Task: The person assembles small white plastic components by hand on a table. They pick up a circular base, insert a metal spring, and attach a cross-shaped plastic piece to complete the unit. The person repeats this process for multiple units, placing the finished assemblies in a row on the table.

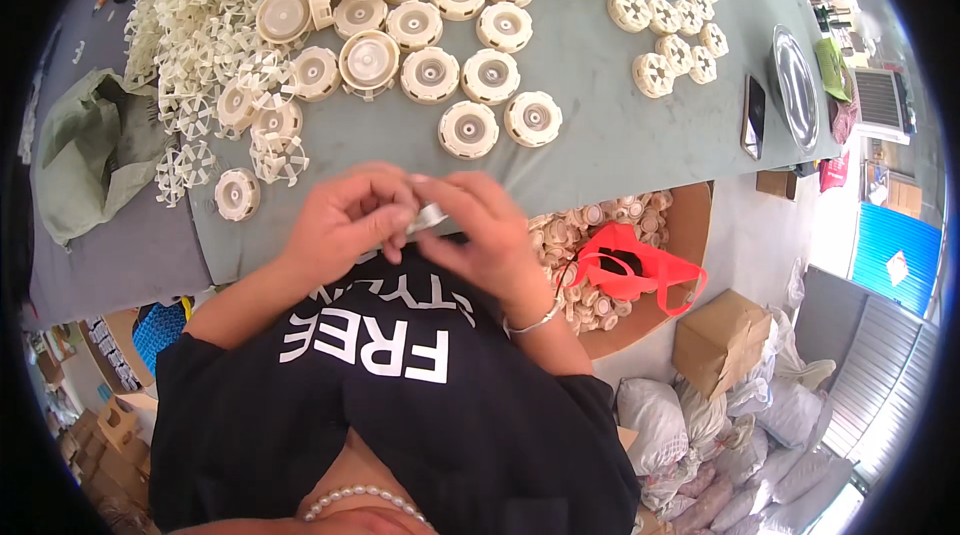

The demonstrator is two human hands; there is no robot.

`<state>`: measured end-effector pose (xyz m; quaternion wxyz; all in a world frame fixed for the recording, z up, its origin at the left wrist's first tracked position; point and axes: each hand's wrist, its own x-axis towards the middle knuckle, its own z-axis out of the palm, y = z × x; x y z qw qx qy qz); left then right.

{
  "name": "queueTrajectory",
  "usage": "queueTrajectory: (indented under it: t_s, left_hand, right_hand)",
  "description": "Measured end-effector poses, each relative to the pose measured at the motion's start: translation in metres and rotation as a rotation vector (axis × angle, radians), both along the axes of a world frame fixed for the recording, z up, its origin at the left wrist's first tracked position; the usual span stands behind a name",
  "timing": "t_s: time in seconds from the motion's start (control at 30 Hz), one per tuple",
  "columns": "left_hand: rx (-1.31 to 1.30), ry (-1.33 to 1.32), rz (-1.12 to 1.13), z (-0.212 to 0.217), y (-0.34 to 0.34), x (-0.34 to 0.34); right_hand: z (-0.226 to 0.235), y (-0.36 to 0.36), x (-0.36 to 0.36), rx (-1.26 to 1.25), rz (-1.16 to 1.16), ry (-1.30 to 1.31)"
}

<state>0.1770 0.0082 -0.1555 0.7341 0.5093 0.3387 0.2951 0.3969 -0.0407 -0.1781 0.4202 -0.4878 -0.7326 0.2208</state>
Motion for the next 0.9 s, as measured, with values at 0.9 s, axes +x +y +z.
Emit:
queueTrajectory:
  t_s: [0.9]
  left_hand:
    - [0.400,0.336,-0.058,-0.035,0.008,-0.005]
  right_hand:
    - [0.018,0.025,0.115,-0.458,-0.572,-0.442]
